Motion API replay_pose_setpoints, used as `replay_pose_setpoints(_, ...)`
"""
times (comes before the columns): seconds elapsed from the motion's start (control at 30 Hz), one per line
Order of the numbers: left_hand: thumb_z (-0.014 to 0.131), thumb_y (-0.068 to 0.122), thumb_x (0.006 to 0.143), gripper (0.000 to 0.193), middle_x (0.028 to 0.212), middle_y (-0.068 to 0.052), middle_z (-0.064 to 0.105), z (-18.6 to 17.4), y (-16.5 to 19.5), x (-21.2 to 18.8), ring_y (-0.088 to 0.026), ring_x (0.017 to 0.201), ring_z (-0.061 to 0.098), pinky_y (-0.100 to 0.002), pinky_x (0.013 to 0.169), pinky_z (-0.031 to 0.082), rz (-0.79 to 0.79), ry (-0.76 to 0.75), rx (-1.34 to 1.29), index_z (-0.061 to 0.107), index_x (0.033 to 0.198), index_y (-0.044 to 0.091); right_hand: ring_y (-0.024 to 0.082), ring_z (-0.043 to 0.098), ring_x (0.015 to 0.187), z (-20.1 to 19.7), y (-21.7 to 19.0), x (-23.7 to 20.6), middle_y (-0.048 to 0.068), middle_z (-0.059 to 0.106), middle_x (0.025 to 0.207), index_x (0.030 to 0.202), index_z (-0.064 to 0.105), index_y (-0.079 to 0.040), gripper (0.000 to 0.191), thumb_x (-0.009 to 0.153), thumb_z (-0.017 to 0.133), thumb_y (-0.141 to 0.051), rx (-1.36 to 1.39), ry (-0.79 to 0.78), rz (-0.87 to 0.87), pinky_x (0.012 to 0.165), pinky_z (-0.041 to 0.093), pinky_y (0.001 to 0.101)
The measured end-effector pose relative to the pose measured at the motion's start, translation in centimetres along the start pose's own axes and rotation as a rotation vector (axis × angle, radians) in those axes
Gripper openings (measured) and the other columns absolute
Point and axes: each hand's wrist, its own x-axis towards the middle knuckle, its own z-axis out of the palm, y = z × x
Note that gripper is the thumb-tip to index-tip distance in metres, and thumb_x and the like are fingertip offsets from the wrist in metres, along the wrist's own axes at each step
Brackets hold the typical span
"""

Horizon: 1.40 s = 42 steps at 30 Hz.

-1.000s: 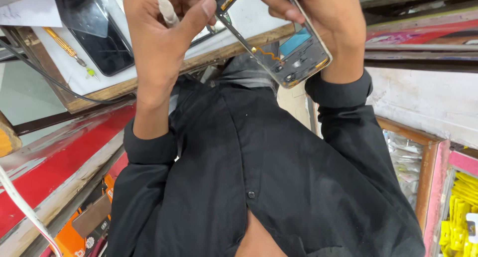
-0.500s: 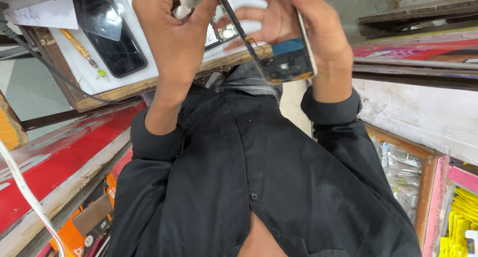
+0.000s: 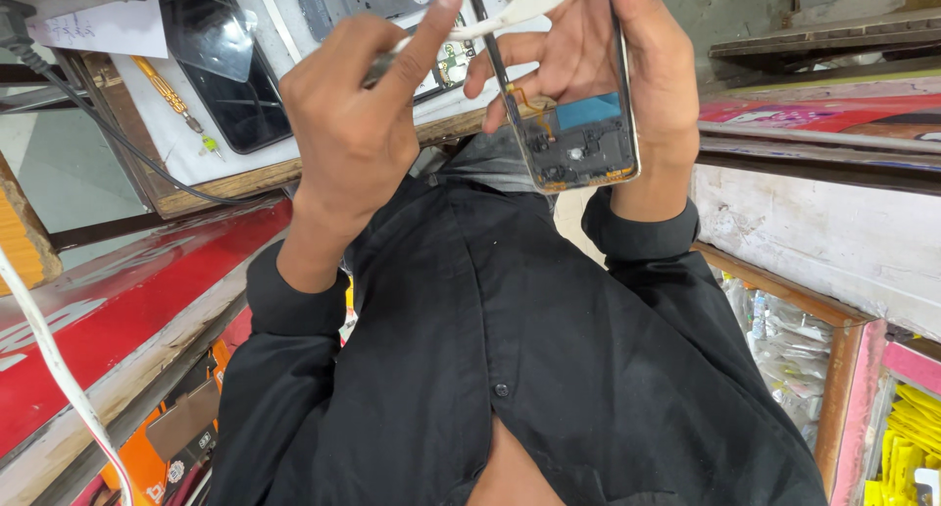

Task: The person disassembles a smartphone, removes the back cover, and cleans the internal components with a cotton swab. They then reassemble the device by placing the back cover back on and securing it with a screwdriver.

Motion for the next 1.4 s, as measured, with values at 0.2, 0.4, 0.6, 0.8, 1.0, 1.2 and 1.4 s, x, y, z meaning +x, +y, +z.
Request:
replay_pose_setpoints(0.2, 0.069, -0.001, 0.095, 0.059, 0.095, -0.002, 0.053, -0.3, -0.5, 1.1, -0.019, 0.078, 0.054, -0.035, 0.061, 0.041, 0.16, 0.029, 0.261, 0.064, 0.151, 0.019, 0.037, 0.063, 0.097, 1.2, -0.3, 0.4, 0.021, 0.05, 0.147, 0.156, 0.037, -0.005, 0.068, 0.113, 0.047, -0.056, 0.206, 0.002, 0.077, 0.072, 0.058, 0.0445)
replay_pose_setpoints(0.4, 0.063, -0.005, 0.09, 0.061, 0.093, -0.002, 0.052, -1.0, -1.9, 1.8, -0.019, 0.079, 0.056, -0.036, 0.064, 0.04, 0.134, 0.003, 0.33, 0.064, 0.146, 0.02, 0.04, 0.066, 0.092, 2.2, -0.1, -0.3, 0.022, 0.047, 0.143, 0.161, 0.03, -0.007, 0.067, 0.112, 0.044, -0.051, 0.288, 0.128, 0.102, 0.067, 0.058, 0.0451)
replay_pose_setpoints(0.6, 0.063, -0.004, 0.089, 0.063, 0.091, -0.003, 0.053, -4.0, -0.9, 1.5, -0.021, 0.076, 0.055, -0.037, 0.063, 0.04, 0.06, -0.05, 0.352, 0.065, 0.146, 0.022, 0.039, 0.067, 0.092, 2.0, -0.2, 0.1, 0.021, 0.047, 0.146, 0.16, 0.032, -0.004, 0.065, 0.113, 0.042, -0.048, 0.317, 0.16, 0.027, 0.065, 0.057, 0.0431)
replay_pose_setpoints(0.8, 0.064, -0.006, 0.086, 0.07, 0.093, -0.004, 0.055, -3.1, 0.4, 1.9, -0.022, 0.075, 0.058, -0.038, 0.062, 0.041, 0.018, -0.069, 0.217, 0.061, 0.149, 0.024, 0.036, 0.063, 0.088, 3.2, -0.6, -0.8, 0.023, 0.05, 0.144, 0.144, 0.045, 0.001, 0.06, 0.117, 0.04, -0.053, 0.148, 0.198, -0.049, 0.065, 0.054, 0.0422)
replay_pose_setpoints(1.0, 0.065, -0.004, 0.089, 0.066, 0.092, -0.005, 0.055, -4.1, 2.1, 2.1, -0.024, 0.075, 0.059, -0.039, 0.062, 0.042, -0.089, -0.096, 0.24, 0.058, 0.149, 0.023, 0.041, 0.067, 0.095, 2.2, 0.3, -0.3, 0.028, 0.044, 0.153, 0.133, 0.048, -0.006, 0.05, 0.112, 0.038, -0.051, 0.188, 0.207, -0.129, 0.067, 0.057, 0.0454)
replay_pose_setpoints(1.2, 0.068, 0.0, 0.095, 0.06, 0.106, -0.004, 0.06, -1.8, 5.0, 2.9, -0.017, 0.075, 0.063, -0.033, 0.06, 0.046, -0.103, 0.008, 0.189, 0.058, 0.147, 0.028, 0.042, 0.064, 0.09, 2.3, 1.6, -0.7, 0.035, 0.037, 0.157, 0.155, 0.037, 0.001, 0.068, 0.115, 0.035, -0.054, 0.177, 0.245, -0.219, 0.068, 0.055, 0.0477)
replay_pose_setpoints(1.4, 0.069, -0.003, 0.094, 0.064, 0.105, -0.004, 0.058, -3.7, 2.3, 1.0, -0.015, 0.069, 0.059, -0.032, 0.056, 0.044, -0.043, -0.054, 0.228, 0.067, 0.149, 0.03, 0.038, 0.068, 0.091, 2.8, 1.4, -1.4, 0.035, 0.037, 0.159, 0.159, 0.031, 0.007, 0.074, 0.114, 0.034, -0.052, 0.269, 0.196, -0.179, 0.068, 0.058, 0.0438)
